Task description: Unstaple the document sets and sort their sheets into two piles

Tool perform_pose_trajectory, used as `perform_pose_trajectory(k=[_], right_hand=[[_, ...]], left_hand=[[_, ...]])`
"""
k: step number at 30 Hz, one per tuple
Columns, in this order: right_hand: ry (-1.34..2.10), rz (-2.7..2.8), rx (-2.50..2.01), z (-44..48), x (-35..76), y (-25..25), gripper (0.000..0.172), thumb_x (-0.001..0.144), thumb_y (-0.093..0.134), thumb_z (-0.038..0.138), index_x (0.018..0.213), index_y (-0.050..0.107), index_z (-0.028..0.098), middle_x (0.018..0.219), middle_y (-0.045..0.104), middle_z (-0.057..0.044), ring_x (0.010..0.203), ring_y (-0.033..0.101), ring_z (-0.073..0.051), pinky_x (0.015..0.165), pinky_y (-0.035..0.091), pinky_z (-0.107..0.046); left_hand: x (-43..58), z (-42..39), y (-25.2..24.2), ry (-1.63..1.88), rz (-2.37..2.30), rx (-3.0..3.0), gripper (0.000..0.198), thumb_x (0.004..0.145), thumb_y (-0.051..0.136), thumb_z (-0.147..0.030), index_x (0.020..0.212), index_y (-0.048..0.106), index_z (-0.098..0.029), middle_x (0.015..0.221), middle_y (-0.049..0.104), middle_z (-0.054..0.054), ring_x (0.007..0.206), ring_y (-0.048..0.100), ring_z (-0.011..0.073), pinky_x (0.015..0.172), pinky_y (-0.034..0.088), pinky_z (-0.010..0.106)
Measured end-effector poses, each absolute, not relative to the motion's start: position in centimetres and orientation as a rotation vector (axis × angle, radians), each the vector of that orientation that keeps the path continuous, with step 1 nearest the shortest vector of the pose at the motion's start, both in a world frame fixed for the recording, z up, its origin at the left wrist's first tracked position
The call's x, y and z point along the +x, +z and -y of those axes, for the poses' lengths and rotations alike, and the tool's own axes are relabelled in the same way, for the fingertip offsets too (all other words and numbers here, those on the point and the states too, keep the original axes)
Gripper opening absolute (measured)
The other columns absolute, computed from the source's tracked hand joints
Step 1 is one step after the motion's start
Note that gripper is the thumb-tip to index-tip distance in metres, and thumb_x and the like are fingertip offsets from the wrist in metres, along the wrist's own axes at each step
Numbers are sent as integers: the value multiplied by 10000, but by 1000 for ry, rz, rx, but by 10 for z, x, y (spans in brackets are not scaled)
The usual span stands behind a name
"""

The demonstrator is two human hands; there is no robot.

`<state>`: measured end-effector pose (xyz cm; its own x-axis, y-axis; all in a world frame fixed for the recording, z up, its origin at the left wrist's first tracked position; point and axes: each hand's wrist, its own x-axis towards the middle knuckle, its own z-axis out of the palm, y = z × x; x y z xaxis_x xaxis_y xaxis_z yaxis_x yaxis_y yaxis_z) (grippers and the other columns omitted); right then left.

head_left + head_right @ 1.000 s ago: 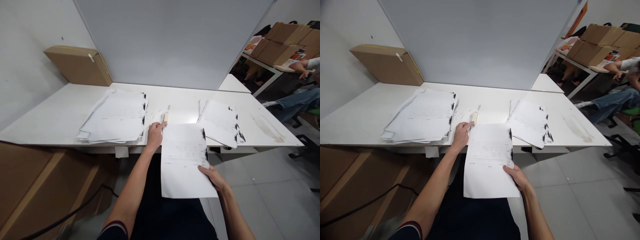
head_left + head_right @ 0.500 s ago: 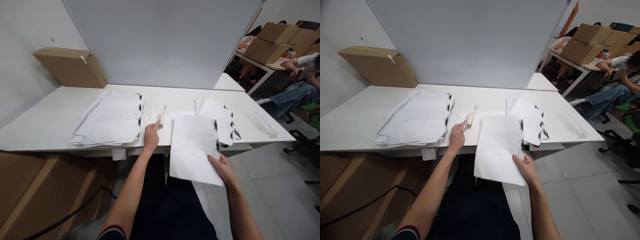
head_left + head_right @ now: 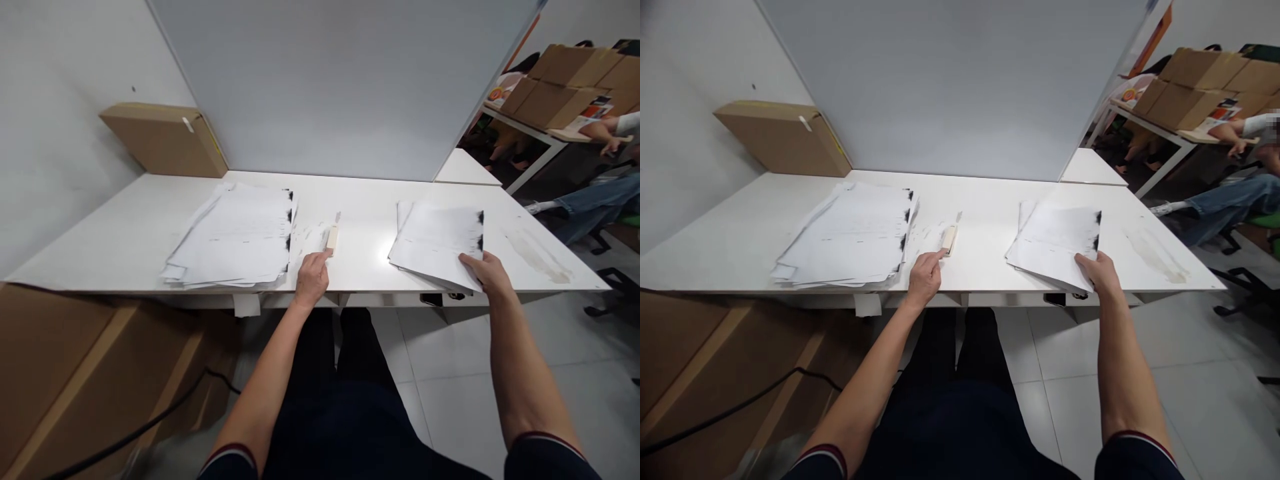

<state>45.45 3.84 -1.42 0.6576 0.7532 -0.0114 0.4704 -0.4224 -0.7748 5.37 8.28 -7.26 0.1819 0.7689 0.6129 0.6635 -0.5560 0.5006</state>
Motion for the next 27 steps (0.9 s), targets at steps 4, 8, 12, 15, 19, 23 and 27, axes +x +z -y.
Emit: perform_pose_trajectory(k=[4, 8, 12, 15, 19, 23, 27], right_hand=[[135, 1023, -2478, -43, 450, -13, 754, 684, 658, 354, 1325, 390, 61, 1143, 556, -252, 1072, 530, -371, 882, 417, -480], [-134, 1157, -2423, -34, 434, -17, 724, 764, 568, 384, 1370, 320, 76, 1261, 435, -272, 1110, 492, -386, 886, 401, -509], [-53, 1331, -2154, -16, 403, -26, 545, 803, 506, 356, 1279, 450, 96, 1198, 490, -209, 846, 610, -240, 837, 458, -426], [39, 1411, -1940, 1, 367, -34, 450, 828, 478, 370, 1201, 518, 121, 1154, 528, -173, 774, 608, -198, 737, 501, -368], [176, 1486, -1792, 22, 316, -43, 376, 861, 448, 384, 1146, 548, 161, 1071, 575, -144, 769, 599, -201, 695, 505, -348], [265, 1506, -1731, 35, 280, -52, 328, 877, 431, 371, 1123, 549, 189, 1075, 576, -135, 758, 589, -195, 704, 503, -348], [337, 1510, -1722, 40, 265, -57, 297, 886, 420, 356, 1111, 543, 206, 1076, 583, -124, 756, 587, -193, 706, 495, -342]], left_hand=[[54, -68, -73, 1352, -1304, 2390, 362, 843, 388, -116, 1131, 591, -196, 957, 629, 94, 945, 555, 196, 867, 464, 349], [45, -38, -65, 1398, -1358, 2452, 305, 829, 461, -153, 1077, 624, -225, 903, 655, 74, 874, 579, 195, 837, 467, 362], [12, -21, -44, 1638, -1746, 2292, 249, 806, 517, -160, 1019, 632, -217, 914, 658, 69, 897, 581, 212, 874, 435, 404], [-20, -22, -32, 1564, -1994, 2198, 264, 807, 506, -172, 1044, 616, -205, 1018, 626, 95, 1018, 546, 241, 938, 393, 443], [-48, -31, -35, 1166, -2053, 2238, 342, 783, 518, -210, 1118, 587, -222, 1173, 568, 108, 1131, 472, 292, 960, 371, 473], [-59, -38, -47, 1092, -2002, 2247, 291, 817, 496, -284, 1072, 616, -214, 1096, 613, 100, 1039, 532, 269, 912, 412, 424], [-66, -46, -52, 1105, -1957, 2305, 281, 868, 429, -334, 994, 652, -219, 1004, 644, 84, 986, 555, 246, 899, 409, 398]])
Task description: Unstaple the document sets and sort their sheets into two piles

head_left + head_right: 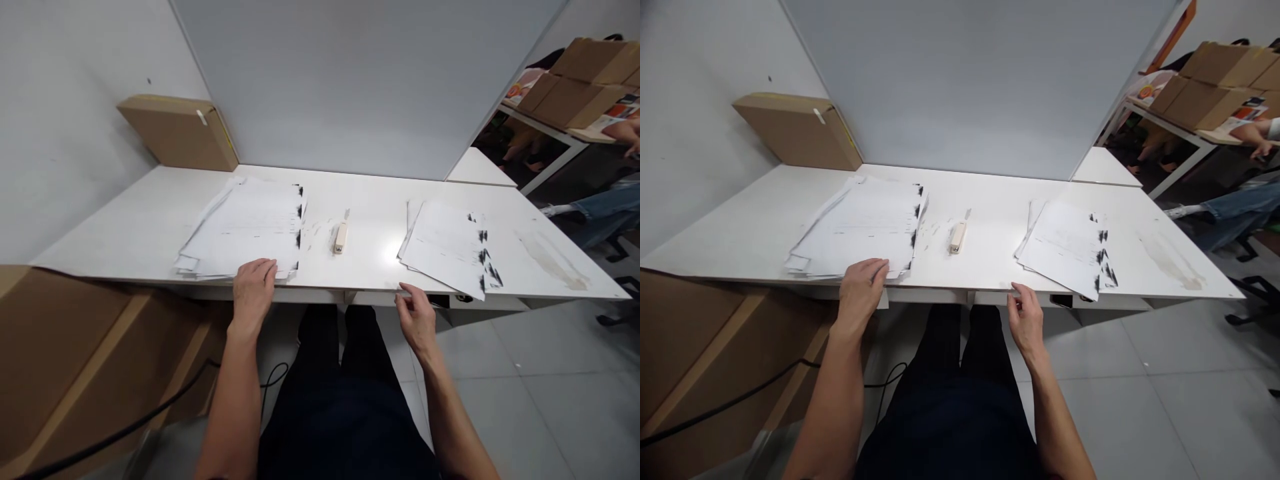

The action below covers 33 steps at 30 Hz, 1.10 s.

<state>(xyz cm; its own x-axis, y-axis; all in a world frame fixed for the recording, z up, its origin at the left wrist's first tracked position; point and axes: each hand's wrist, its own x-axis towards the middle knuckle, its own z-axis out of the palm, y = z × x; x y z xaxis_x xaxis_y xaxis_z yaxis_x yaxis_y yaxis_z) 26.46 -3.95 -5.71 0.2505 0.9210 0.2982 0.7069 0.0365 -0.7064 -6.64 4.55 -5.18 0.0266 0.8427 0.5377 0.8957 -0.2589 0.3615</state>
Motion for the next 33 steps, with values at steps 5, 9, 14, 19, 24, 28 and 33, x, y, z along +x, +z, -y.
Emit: perform_pose_trajectory(k=[5, 9, 14, 19, 24, 28, 33], right_hand=[[414, 1572, -1701, 43, 260, -57, 289, 890, 412, 342, 1111, 536, 203, 1074, 580, -121, 781, 592, -200, 715, 478, -334], [426, 1563, -1719, 46, 258, -57, 287, 889, 409, 353, 1107, 540, 220, 1080, 579, -117, 784, 591, -207, 720, 475, -341], [445, 1568, -1688, 49, 253, -60, 283, 889, 420, 332, 1110, 544, 206, 1074, 583, -121, 780, 594, -204, 718, 468, -334], [467, 1584, -1647, 50, 247, -63, 284, 895, 418, 315, 1119, 543, 192, 1066, 581, -122, 765, 594, -188, 683, 475, -312], [441, 1606, -1555, 47, 240, -66, 263, 886, 439, 299, 1098, 555, 195, 1031, 595, -114, 749, 599, -182, 639, 489, -306], [522, 1602, -1490, 44, 226, -61, 256, 875, 462, 291, 1096, 559, 206, 1034, 600, -102, 757, 606, -181, 694, 496, -333], [1009, 1334, -1353, 36, 201, -45, 303, 839, 536, 400, 1088, 558, 229, 1079, 612, -89, 762, 635, -190, 702, 515, -354]], left_hand=[[-70, -46, -49, -921, 1844, -2249, 321, 802, 556, -393, 1090, 615, -263, 1157, 591, 81, 1110, 487, 290, 918, 374, 421], [-69, -46, -46, -903, 1829, -2262, 262, 818, 545, -359, 1056, 621, -282, 1162, 598, 64, 1106, 506, 269, 903, 370, 412], [-69, -55, -42, -989, 1847, -2260, 251, 875, 411, -315, 929, 637, -220, 999, 658, 71, 973, 559, 243, 854, 399, 381], [-65, -58, -35, -1242, 1964, -2109, 239, 846, 427, -298, 863, 630, -174, 861, 661, 82, 860, 586, 217, 791, 444, 329], [-57, -51, -26, -1572, 2142, -1895, 222, 785, 532, -333, 845, 655, -158, 839, 667, 55, 789, 609, 171, 758, 464, 280], [-48, -43, -18, -1936, 2190, -1788, 224, 724, 617, -361, 785, 657, -150, 718, 645, 13, 680, 586, 133, 678, 461, 244], [-29, -27, -4, -2355, 2104, -1811, 230, 660, 695, -359, 729, 641, -147, 644, 599, -18, 590, 534, 94, 600, 441, 213]])
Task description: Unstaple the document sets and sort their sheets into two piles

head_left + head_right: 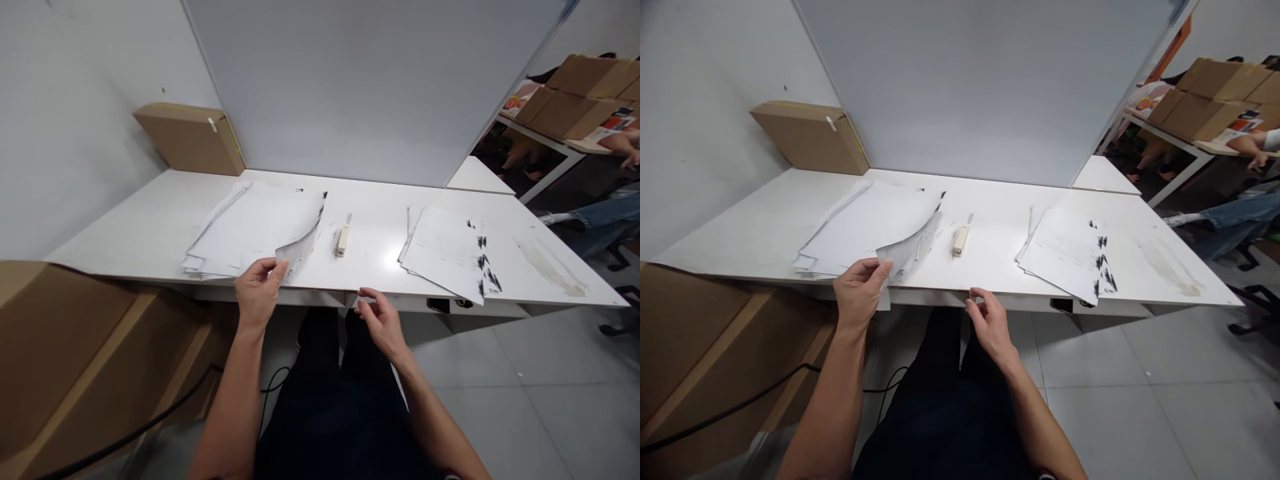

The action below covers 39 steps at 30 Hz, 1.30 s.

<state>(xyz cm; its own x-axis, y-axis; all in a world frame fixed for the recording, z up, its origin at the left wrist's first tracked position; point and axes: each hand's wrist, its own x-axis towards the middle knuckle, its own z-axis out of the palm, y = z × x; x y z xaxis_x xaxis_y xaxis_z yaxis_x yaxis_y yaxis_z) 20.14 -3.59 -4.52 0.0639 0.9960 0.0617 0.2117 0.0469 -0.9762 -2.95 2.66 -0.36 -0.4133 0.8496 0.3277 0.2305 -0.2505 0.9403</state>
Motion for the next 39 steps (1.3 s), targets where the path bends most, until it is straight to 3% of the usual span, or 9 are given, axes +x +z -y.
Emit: perform_pose_trajectory(k=[6, 10, 15, 20, 24, 28, 34, 36, 39], right_hand=[[1761, 737, -853, 15, 188, -27, 554, 814, 412, 643, 1158, 528, 224, 1207, 578, -127, 890, 655, -237, 761, 527, -411], [1848, 614, -804, 9, 190, -26, 661, 808, 285, 712, 1155, 556, 219, 1134, 635, -111, 950, 639, -258, 791, 515, -430], [1834, 566, -844, 12, 197, -33, 718, 814, 252, 715, 1163, 578, 180, 1020, 691, -110, 1037, 606, -256, 865, 481, -387], [1824, 541, -830, 12, 207, -31, 699, 805, 284, 717, 1155, 577, 188, 1010, 695, -102, 1003, 626, -246, 796, 512, -357], [1759, 537, -816, 11, 212, -33, 679, 770, 371, 722, 1110, 607, 184, 1009, 695, -103, 1014, 617, -263, 810, 508, -382], [1521, 561, -1086, 10, 214, -49, 404, 657, 720, 435, 967, 653, 184, 939, 719, -72, 948, 639, -268, 844, 491, -399], [1393, 558, -1240, 28, 235, -78, 353, 614, 753, 323, 926, 666, 184, 913, 729, -58, 848, 666, -258, 823, 501, -414], [1382, 543, -1285, 41, 247, -85, 349, 616, 757, 326, 923, 667, 187, 909, 730, -62, 837, 669, -263, 796, 512, -410], [1395, 543, -1349, 62, 262, -94, 332, 632, 757, 334, 922, 669, 200, 916, 729, -60, 825, 672, -256, 778, 517, -393]], left_hand=[[6, 10, 0, 1458, -1290, 1478, 177, 697, 688, -318, 671, 606, -162, 668, 579, -18, 612, 507, 91, 591, 409, 206], [27, 20, -18, 1399, -1205, 1313, 206, 754, 634, -353, 685, 576, -167, 632, 525, -28, 592, 473, 82, 566, 393, 193], [32, 15, -31, 1709, -1267, 1108, 228, 809, 566, -391, 739, 518, -179, 624, 450, -45, 581, 436, 70, 575, 393, 182], [31, 20, -27, 1840, -1400, 1554, 67, 841, 535, -251, 832, 544, -185, 687, 537, -22, 634, 519, 88, 598, 430, 195], [44, 29, -24, 1337, -942, 2303, 102, 840, 511, -148, 910, 576, -183, 869, 643, 41, 860, 594, 154, 771, 472, 290], [53, 36, -29, 1155, -771, 2541, 123, 826, 562, -232, 937, 587, -187, 869, 664, 38, 928, 584, 192, 827, 463, 353], [10, 34, -62, 1762, -1696, 1732, 80, 818, 551, -253, 803, 555, -174, 811, 589, 39, 807, 563, 156, 770, 467, 323], [-6, 31, -77, 1642, -1863, 1335, 206, 791, 580, -366, 842, 546, -170, 817, 581, 41, 783, 569, 159, 742, 475, 315], [-15, 27, -96, 1299, -1611, 1006, 427, 779, 552, -491, 1038, 532, -152, 899, 624, 77, 775, 608, 165, 725, 491, 316]])
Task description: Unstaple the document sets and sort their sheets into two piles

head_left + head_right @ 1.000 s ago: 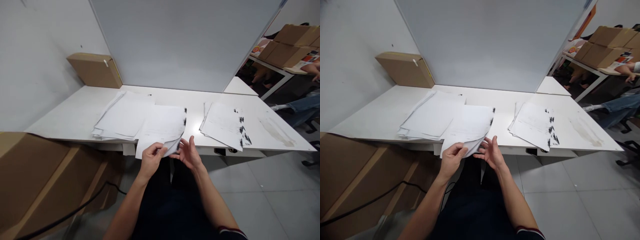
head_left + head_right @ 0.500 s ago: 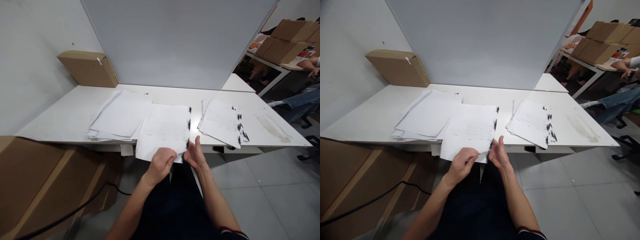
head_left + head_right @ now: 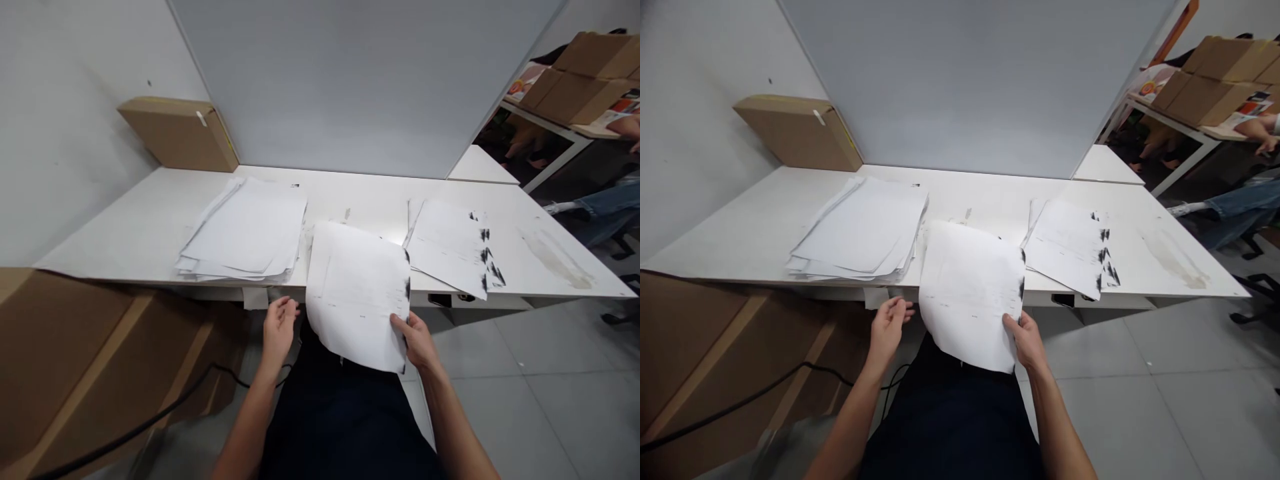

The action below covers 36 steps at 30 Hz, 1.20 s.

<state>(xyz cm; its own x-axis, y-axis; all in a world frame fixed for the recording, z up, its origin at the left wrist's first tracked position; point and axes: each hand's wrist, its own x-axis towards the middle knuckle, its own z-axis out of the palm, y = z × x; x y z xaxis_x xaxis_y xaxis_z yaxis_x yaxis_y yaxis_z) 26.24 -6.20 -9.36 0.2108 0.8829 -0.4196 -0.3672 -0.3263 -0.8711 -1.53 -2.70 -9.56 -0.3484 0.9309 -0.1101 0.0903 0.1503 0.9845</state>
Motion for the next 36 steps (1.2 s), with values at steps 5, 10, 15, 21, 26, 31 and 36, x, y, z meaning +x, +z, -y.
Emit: perform_pose_trajectory(k=[5, 10, 15, 21, 26, 31, 36], right_hand=[[1495, 583, -1363, 83, 273, -96, 322, 680, 725, 381, 956, 670, 225, 948, 722, -60, 842, 669, -260, 765, 520, -398], [1471, 648, -1310, 77, 273, -93, 306, 734, 680, 399, 998, 658, 247, 989, 712, -45, 895, 653, -235, 815, 496, -371], [1396, 609, -1318, 67, 269, -100, 274, 717, 687, 413, 917, 665, 227, 882, 726, -31, 836, 657, -224, 765, 500, -343], [1293, 639, -1424, 71, 266, -110, 262, 700, 680, 456, 783, 660, 209, 787, 717, -26, 752, 641, -231, 673, 493, -320], [1370, 730, -1311, 75, 265, -104, 265, 720, 682, 412, 898, 660, 217, 907, 713, -34, 838, 633, -226, 782, 478, -343], [1356, 803, -1237, 65, 272, -86, 361, 682, 725, 366, 999, 658, 208, 932, 713, -60, 855, 640, -250, 858, 456, -428], [1067, 914, -1215, 36, 279, -34, 267, 697, 710, 339, 936, 680, 225, 929, 712, -33, 872, 635, -238, 832, 479, -398]], left_hand=[[6, 25, -105, 1132, -1410, 988, 461, 771, 554, -504, 1058, 591, -145, 960, 657, 85, 838, 604, 171, 731, 467, 275], [21, 27, -97, 1028, -1330, 1152, 352, 805, 523, -460, 934, 648, -157, 818, 669, 34, 766, 599, 164, 688, 450, 246], [18, 33, -93, 992, -1337, 1192, 350, 815, 503, -461, 897, 659, -158, 782, 666, 26, 740, 592, 162, 672, 447, 246], [19, 24, -84, 990, -1208, 1005, 467, 717, 627, -490, 1038, 597, -152, 772, 679, 45, 713, 621, 171, 670, 477, 279], [31, 9, -73, 999, -1102, 882, 518, 654, 701, -464, 1038, 598, -132, 894, 700, 95, 791, 647, 205, 734, 500, 329], [33, -1, -53, 975, -1095, 1087, 392, 690, 678, -449, 911, 677, -125, 917, 708, 96, 795, 648, 215, 713, 512, 323], [35, -19, 2, 1226, -1044, 1277, 337, 704, 683, -414, 916, 692, -151, 931, 711, 66, 843, 649, 209, 738, 531, 322]])
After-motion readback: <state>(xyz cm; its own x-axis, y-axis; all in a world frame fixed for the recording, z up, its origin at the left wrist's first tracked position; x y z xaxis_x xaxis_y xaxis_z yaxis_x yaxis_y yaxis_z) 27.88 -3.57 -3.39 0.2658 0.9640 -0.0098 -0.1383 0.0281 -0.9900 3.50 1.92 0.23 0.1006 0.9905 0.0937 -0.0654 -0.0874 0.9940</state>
